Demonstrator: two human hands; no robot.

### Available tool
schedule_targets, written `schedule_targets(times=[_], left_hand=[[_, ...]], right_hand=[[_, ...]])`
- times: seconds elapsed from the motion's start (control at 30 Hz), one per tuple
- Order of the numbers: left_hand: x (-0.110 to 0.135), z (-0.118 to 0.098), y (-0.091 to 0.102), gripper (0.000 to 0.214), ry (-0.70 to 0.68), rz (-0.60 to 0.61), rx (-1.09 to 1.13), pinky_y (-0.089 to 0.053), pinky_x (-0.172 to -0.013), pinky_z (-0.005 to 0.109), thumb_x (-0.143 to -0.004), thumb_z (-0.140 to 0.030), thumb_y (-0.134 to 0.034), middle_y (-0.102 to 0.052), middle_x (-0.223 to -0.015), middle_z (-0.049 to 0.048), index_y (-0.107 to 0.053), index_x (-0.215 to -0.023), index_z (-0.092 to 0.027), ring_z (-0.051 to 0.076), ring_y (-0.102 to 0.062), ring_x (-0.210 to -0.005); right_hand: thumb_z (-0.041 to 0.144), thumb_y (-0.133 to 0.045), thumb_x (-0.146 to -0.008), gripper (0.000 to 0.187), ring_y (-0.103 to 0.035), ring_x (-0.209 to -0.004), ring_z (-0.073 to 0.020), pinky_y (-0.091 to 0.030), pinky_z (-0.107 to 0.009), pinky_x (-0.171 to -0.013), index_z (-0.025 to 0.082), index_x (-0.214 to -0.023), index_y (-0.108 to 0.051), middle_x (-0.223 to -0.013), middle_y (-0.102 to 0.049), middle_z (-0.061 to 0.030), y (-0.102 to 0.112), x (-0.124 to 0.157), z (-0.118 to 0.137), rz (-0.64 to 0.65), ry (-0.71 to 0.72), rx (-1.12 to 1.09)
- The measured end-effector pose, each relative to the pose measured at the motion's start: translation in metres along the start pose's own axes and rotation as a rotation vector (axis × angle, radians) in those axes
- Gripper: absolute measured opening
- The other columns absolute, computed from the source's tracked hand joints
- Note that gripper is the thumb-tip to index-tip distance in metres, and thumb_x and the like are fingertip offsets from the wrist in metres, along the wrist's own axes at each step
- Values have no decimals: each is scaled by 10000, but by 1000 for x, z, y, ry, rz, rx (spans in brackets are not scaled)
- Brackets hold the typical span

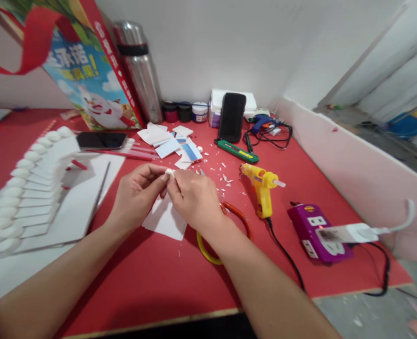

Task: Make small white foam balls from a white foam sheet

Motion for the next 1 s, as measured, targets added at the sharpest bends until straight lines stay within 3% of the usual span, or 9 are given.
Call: schedule_targets(times=[0.3, 0.37, 0.6, 0.67, 0.77, 0.87, 1.0], left_hand=[[15, -32, -4, 134, -352, -85, -350, -527, -704, 248, -945, -202, -604, -703, -895, 29, -688, -1047, -179, 119, -654, -720], [12, -28, -4, 128, -311, -45, -271, -535, -702, 246, -951, -217, -602, -695, -852, 22, -694, -1032, -179, 120, -660, -713], [-7, 11, -3, 138, 84, 168, 187, -549, -624, 260, -863, -272, -729, -684, -677, 7, -746, -948, -165, 126, -643, -591], [-9, 12, -3, 154, 100, 183, 155, -562, -641, 269, -867, -277, -720, -698, -671, 14, -768, -963, -166, 134, -657, -598], [-8, 0, 1, 151, -3, 139, -14, -567, -664, 274, -886, -282, -695, -718, -715, 19, -777, -952, -173, 141, -675, -623], [-3, -16, 0, 169, -145, 100, -203, -548, -679, 271, -932, -280, -633, -730, -815, 29, -762, -981, -182, 142, -681, -668], [0, -23, -3, 197, -228, 98, -384, -512, -740, 273, -980, -246, -551, -721, -829, 26, -734, -1029, -189, 150, -664, -743]], right_hand=[[222, -443, -1001, 316, -425, -561, -108, -291, -274, -574, 183, -693, -503, -605, -496, 12, 7, 1, 7, -45, 30, 0], [219, -455, -996, 312, -439, -561, -107, -297, -272, -575, 181, -692, -514, -605, -505, 12, 8, 0, 6, -28, 32, -18], [237, -425, -1024, 306, -561, -687, -134, -370, -266, -654, 177, -782, -603, -739, -634, -30, 2, -1, 10, 107, 170, -33], [250, -416, -1029, 308, -589, -717, -146, -382, -271, -672, 170, -807, -614, -773, -659, -46, -1, -1, 7, 122, 151, -27], [277, -419, -1025, 317, -577, -687, -154, -379, -286, -662, 160, -802, -611, -751, -649, -59, -4, -2, 3, 109, 96, -29], [358, -464, -1008, 369, -562, -638, -153, -391, -289, -641, 170, -717, -590, -677, -620, -50, -7, -4, -9, 114, -61, -180], [461, -348, -1038, 462, -608, -560, -168, -488, -296, -563, 165, -789, -600, -657, -643, -62, -39, 14, -46, 294, -715, -844]])
Point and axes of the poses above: each hand's wrist, its own x-axis away from the middle knuckle, its own y-axis out of the back of the hand, z = x × y, the point moved 10 cm from there along -x, towards the middle knuckle
